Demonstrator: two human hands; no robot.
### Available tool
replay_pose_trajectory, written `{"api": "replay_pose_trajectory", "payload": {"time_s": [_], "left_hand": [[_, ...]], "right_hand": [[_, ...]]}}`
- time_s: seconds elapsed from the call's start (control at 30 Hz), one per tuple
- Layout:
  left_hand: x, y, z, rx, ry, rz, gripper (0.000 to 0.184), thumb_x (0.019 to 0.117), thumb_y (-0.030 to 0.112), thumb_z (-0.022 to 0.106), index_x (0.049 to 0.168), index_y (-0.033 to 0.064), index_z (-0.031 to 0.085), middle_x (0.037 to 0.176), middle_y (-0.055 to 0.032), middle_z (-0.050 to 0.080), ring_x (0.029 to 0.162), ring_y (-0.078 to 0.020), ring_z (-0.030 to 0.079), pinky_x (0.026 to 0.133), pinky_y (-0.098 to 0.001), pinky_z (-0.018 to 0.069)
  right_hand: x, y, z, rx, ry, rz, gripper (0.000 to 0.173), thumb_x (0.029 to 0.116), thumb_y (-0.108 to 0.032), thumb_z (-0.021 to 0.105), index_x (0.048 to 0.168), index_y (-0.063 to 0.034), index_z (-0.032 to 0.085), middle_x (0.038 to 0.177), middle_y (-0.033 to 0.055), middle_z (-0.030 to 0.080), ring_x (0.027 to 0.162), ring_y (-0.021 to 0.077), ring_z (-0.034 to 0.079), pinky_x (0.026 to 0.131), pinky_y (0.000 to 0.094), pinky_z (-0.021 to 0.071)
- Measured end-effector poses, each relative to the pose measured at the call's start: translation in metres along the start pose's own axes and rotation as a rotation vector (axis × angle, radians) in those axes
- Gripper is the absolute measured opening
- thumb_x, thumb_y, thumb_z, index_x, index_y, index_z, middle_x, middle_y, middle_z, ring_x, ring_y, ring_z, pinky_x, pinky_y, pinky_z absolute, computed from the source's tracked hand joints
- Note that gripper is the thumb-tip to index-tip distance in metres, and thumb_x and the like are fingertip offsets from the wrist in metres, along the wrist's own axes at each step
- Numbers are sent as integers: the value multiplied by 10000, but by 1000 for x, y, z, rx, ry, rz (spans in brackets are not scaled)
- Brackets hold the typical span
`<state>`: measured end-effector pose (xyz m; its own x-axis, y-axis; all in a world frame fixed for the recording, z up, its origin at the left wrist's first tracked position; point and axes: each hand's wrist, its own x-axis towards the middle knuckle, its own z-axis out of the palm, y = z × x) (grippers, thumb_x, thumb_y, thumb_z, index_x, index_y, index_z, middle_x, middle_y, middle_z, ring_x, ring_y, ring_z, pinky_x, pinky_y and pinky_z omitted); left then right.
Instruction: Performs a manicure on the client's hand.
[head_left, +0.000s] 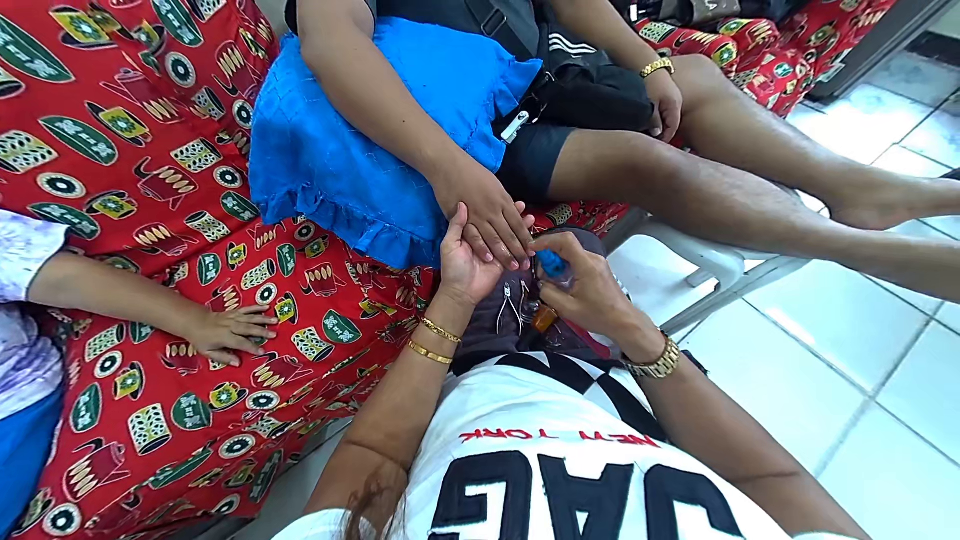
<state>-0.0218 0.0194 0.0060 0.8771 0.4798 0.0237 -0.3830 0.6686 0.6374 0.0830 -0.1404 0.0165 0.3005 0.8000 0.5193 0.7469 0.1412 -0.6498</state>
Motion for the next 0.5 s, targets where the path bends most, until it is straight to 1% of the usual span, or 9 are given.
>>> {"api": "replay_pose_trajectory", "payload": {"time_s": [0.07,0.1,0.17,0.2,0.27,0.3,0.37,0.43,0.5], "left_hand": [[0,0,-1,0,-10,-4,634,1046,643,244,1348,201,584,1349,-89,644,1150,-244,677,833,-412,606],[0,0,-1,7,-12,-5,642,1043,649,240,1349,201,584,1356,-90,642,1151,-247,678,830,-412,606],[-3,3,2,26,-26,-14,663,1039,659,230,1379,199,565,1384,-95,623,1172,-257,668,874,-427,595],[-4,5,5,41,-24,-16,669,1039,660,215,1383,202,561,1385,-93,622,1170,-254,668,875,-427,595],[-2,6,8,20,-16,-25,676,1043,654,211,1383,189,565,1376,-108,629,1172,-262,671,879,-429,597],[0,6,7,-3,-16,-31,678,1042,654,212,1380,184,567,1376,-114,627,1171,-269,671,871,-429,600],[5,5,4,-54,-22,-37,678,1041,655,229,1378,174,567,1377,-135,625,1185,-293,666,879,-443,599],[9,5,2,-59,-13,-26,672,1042,647,233,1341,156,581,1340,-143,639,1168,-301,669,873,-454,599],[13,4,2,-9,38,2,657,1034,655,264,1272,151,611,1221,-142,688,1036,-292,714,750,-437,621]], "right_hand": [[-4,6,-2,-18,-14,25,433,768,-2,660,1200,-24,638,924,88,691,743,143,641,661,316,555],[-5,10,-3,-25,-13,36,434,770,-3,661,1202,-23,638,922,94,690,745,151,644,663,326,557],[-5,15,-6,-31,-11,59,463,779,16,667,1238,-11,615,935,109,683,768,179,655,690,354,570],[-4,17,-7,-38,-6,70,475,774,30,673,1244,-4,615,942,122,689,775,199,663,696,376,573],[-1,21,-8,-60,15,78,428,774,31,678,1199,1,630,923,134,695,761,220,666,682,398,568],[0,24,-8,-60,29,74,412,772,28,675,1182,7,634,905,136,691,749,221,664,670,396,566],[4,28,-9,-41,33,62,420,781,18,674,1198,0,623,904,122,686,758,202,665,681,372,573],[11,31,-11,-2,29,44,435,768,25,677,1199,3,624,885,118,681,739,193,655,661,368,567],[23,37,-15,38,48,29,426,768,17,656,1192,7,617,857,104,675,716,173,644,639,344,557]]}}
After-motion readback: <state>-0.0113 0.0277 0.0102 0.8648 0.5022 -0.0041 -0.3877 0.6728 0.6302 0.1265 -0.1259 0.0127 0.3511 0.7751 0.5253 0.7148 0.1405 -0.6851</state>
